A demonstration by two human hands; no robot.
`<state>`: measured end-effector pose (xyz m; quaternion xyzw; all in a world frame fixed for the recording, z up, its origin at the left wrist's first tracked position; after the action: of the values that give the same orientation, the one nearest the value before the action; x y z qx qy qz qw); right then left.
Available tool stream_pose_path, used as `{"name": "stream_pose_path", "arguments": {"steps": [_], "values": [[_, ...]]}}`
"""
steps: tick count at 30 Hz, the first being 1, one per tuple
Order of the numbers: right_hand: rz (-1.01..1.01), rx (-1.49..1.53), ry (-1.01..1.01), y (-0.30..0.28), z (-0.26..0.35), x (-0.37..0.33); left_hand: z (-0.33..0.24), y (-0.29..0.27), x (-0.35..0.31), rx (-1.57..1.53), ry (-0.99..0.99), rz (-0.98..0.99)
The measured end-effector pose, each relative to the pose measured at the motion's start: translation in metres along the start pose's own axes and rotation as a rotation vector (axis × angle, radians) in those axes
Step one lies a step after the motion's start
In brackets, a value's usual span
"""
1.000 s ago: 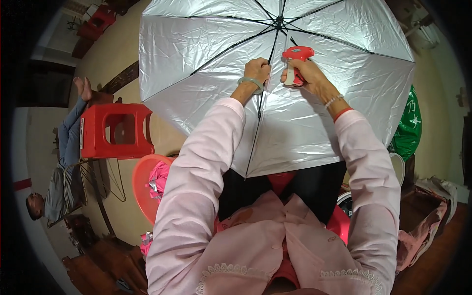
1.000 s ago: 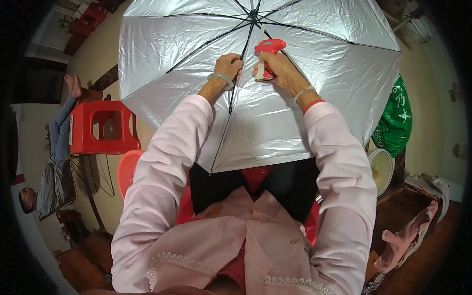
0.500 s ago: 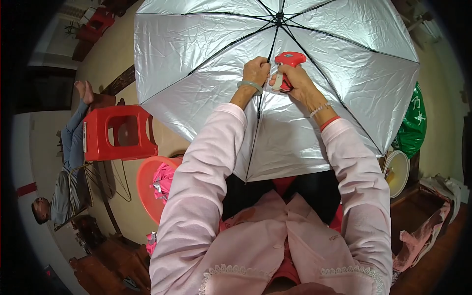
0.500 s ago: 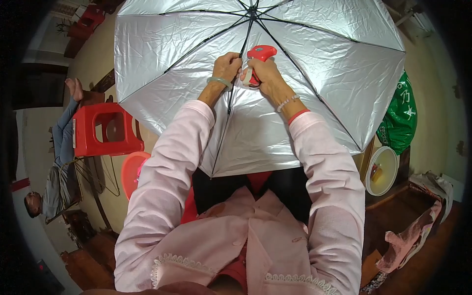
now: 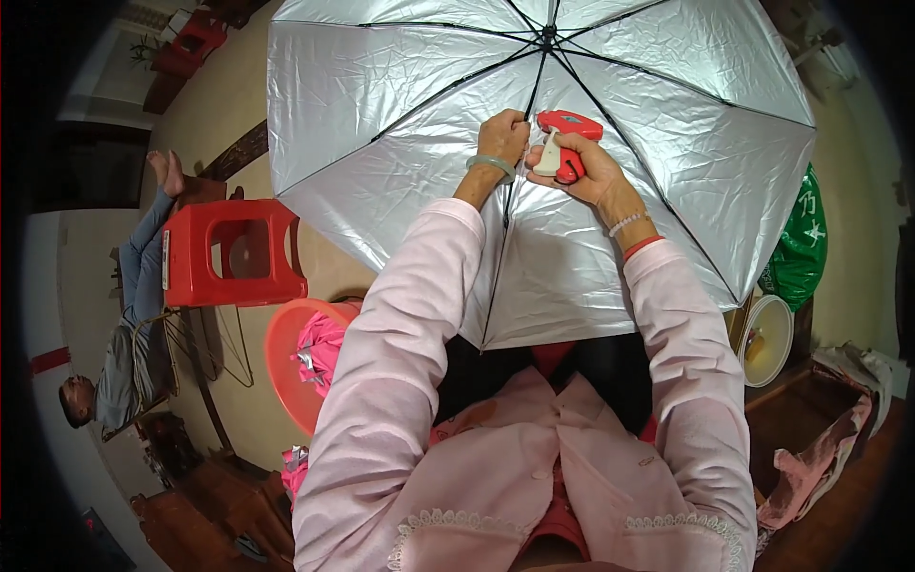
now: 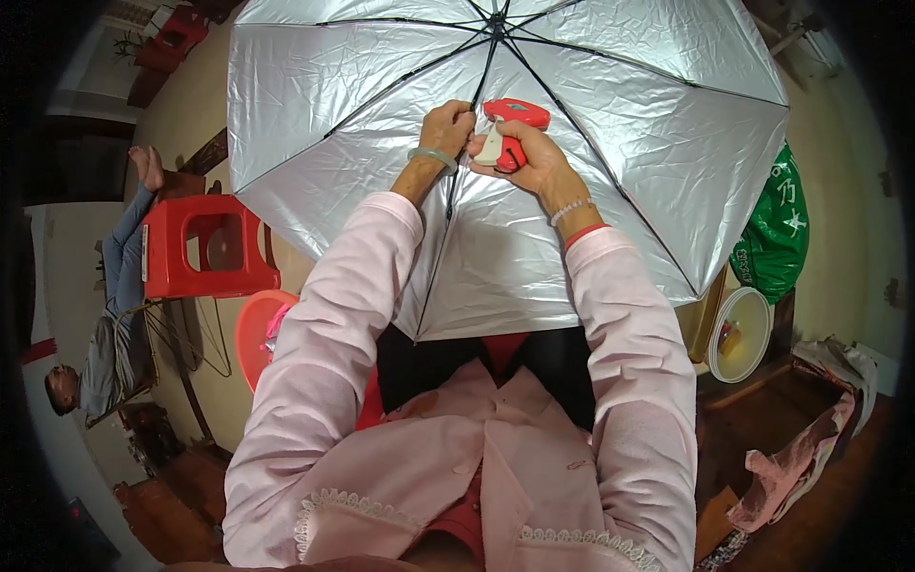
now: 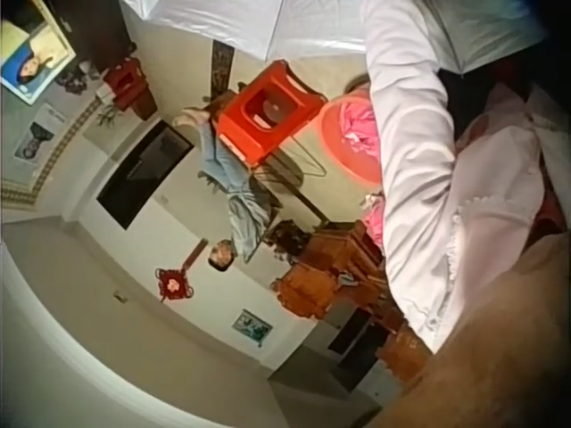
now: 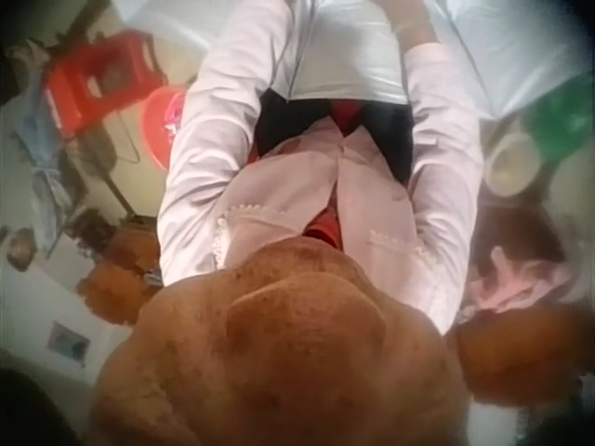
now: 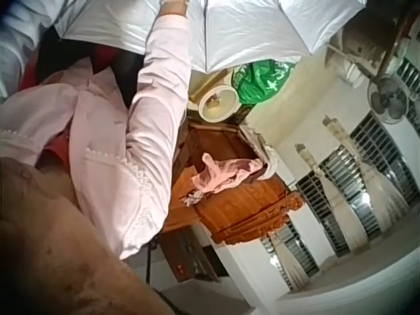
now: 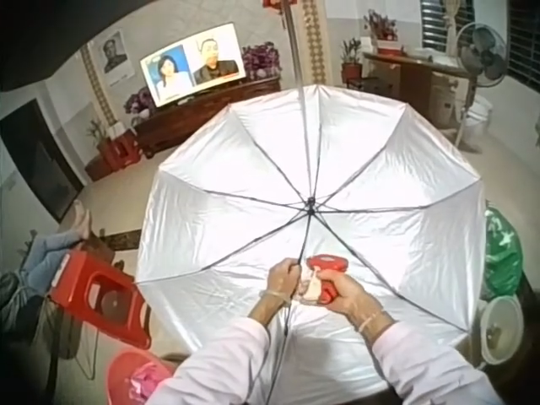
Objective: Applying tape to the frame or ribs of a silver umbrella using a red handheld tape dispenser.
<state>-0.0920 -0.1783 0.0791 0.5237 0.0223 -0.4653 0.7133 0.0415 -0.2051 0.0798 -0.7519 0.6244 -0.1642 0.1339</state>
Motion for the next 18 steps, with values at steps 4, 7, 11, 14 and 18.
{"name": "stream_pose_path", "arguments": {"steps": [4,7,11,14,18], "values": [[0.051,0.054,-0.016,-0.0013,-0.0003,0.0033,-0.0009,-0.0018,0.0014,0.032,0.026,-0.019],[0.078,0.096,-0.019,-0.0027,0.0011,0.0039,-0.0017,-0.0024,0.0012,0.053,0.048,-0.014],[0.062,0.111,-0.038,-0.0045,0.0024,0.0055,0.0024,-0.0013,0.0027,0.102,0.074,-0.014],[0.056,0.112,-0.030,-0.0060,0.0014,0.0067,0.0037,-0.0007,0.0035,0.108,0.076,-0.015],[0.046,0.108,-0.027,-0.0080,0.0014,0.0086,0.0042,-0.0005,0.0027,0.074,0.046,-0.011]]}}
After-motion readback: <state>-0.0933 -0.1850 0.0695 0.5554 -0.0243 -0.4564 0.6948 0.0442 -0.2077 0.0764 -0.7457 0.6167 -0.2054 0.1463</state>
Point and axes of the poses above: each hand's wrist, its own x-axis towards the middle knuckle, its own y-axis out of the palm, z = x × y, the point moved 6 cm from there along x, towards the middle knuckle
